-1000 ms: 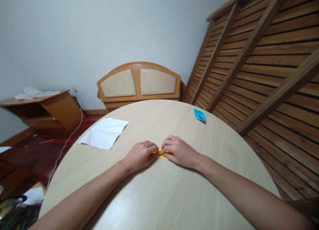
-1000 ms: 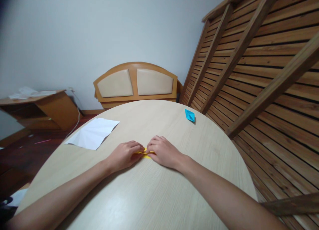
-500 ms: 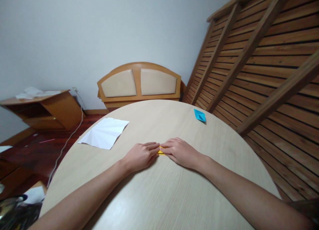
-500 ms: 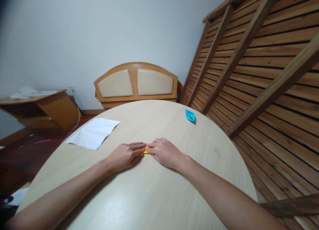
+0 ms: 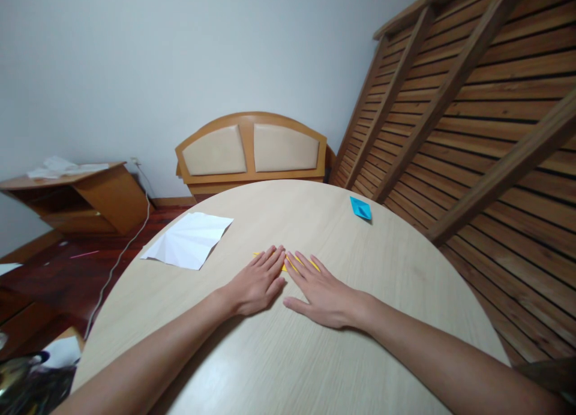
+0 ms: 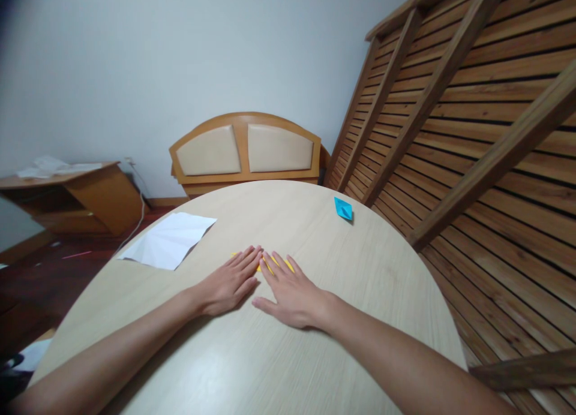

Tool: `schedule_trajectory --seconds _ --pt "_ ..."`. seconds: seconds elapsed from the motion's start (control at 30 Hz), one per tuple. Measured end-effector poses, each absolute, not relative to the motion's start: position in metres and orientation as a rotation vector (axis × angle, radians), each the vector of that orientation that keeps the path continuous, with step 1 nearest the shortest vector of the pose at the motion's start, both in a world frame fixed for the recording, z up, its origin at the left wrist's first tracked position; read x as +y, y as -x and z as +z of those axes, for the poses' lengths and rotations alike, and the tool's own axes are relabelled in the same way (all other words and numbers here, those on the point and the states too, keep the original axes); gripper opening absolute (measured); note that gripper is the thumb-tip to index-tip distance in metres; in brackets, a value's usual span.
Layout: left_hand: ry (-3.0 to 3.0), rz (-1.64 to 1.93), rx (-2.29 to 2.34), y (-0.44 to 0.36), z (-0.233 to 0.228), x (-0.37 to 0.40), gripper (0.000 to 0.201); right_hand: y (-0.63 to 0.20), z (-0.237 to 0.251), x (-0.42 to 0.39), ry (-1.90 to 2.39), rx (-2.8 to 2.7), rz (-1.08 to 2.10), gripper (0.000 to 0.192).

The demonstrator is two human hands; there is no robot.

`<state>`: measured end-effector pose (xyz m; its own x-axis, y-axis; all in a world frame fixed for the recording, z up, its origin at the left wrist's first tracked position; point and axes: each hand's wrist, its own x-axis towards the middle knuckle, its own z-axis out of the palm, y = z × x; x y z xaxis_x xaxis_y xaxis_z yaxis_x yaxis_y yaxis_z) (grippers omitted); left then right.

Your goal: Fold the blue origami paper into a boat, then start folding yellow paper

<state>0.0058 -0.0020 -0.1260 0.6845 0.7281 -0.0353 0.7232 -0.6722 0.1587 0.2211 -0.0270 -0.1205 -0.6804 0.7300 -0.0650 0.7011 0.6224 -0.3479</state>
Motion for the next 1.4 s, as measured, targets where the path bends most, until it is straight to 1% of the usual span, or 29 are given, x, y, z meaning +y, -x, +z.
schedule_trajectory --seconds 0.17,0.3,0.6,0.7,0.77,0.83,0.9,0.93,1.1,1.23,1.4 --pt "-2.630 -0.003 1.275 -0.005 -0.127 0.001 0.067 -0.222 -0.111 -0.029 1.248 -2.758 0.585 0.091" --pt "-2.620 0.005 1.402 0.001 -0.130 0.007 0.068 -0.222 -0.104 -0.031 1.276 -2.781 0.600 0.089" --pt "-2.675 -0.044 1.760 0.022 -0.134 0.016 0.061 -0.224 -0.105 -0.031 1.267 -2.792 0.568 0.090" --pt "-2.631 0.073 1.917 0.018 -0.130 0.014 0.060 -0.224 -0.108 -0.029 1.274 -2.767 0.557 0.090" --pt "-2.660 0.223 1.857 0.009 -0.128 0.010 0.061 -0.222 -0.111 -0.027 1.292 -2.749 0.551 0.089" --pt "-2.709 0.300 1.583 -0.002 -0.126 0.004 0.059 -0.221 -0.113 -0.025 1.301 -2.731 0.540 0.088" --pt "-2.737 0.226 1.280 -0.012 -0.126 -0.002 0.058 -0.221 -0.115 -0.023 1.291 -2.717 0.524 0.088" --pt "-2.713 0.184 1.238 -0.016 -0.127 -0.004 0.059 -0.221 -0.116 -0.022 1.285 -2.711 0.517 0.088" --pt "-2.657 0.137 1.219 -0.015 -0.129 -0.003 0.061 -0.227 -0.108 -0.023 1.292 -2.750 0.549 0.089" --pt "-2.654 0.097 1.232 -0.010 -0.128 -0.001 0.064 -0.236 -0.094 -0.028 1.413 -2.801 0.593 0.089" --pt "-2.676 0.128 1.198 -0.010 -0.128 -0.003 0.059 -0.242 -0.083 -0.036 1.497 -2.849 0.493 0.084"
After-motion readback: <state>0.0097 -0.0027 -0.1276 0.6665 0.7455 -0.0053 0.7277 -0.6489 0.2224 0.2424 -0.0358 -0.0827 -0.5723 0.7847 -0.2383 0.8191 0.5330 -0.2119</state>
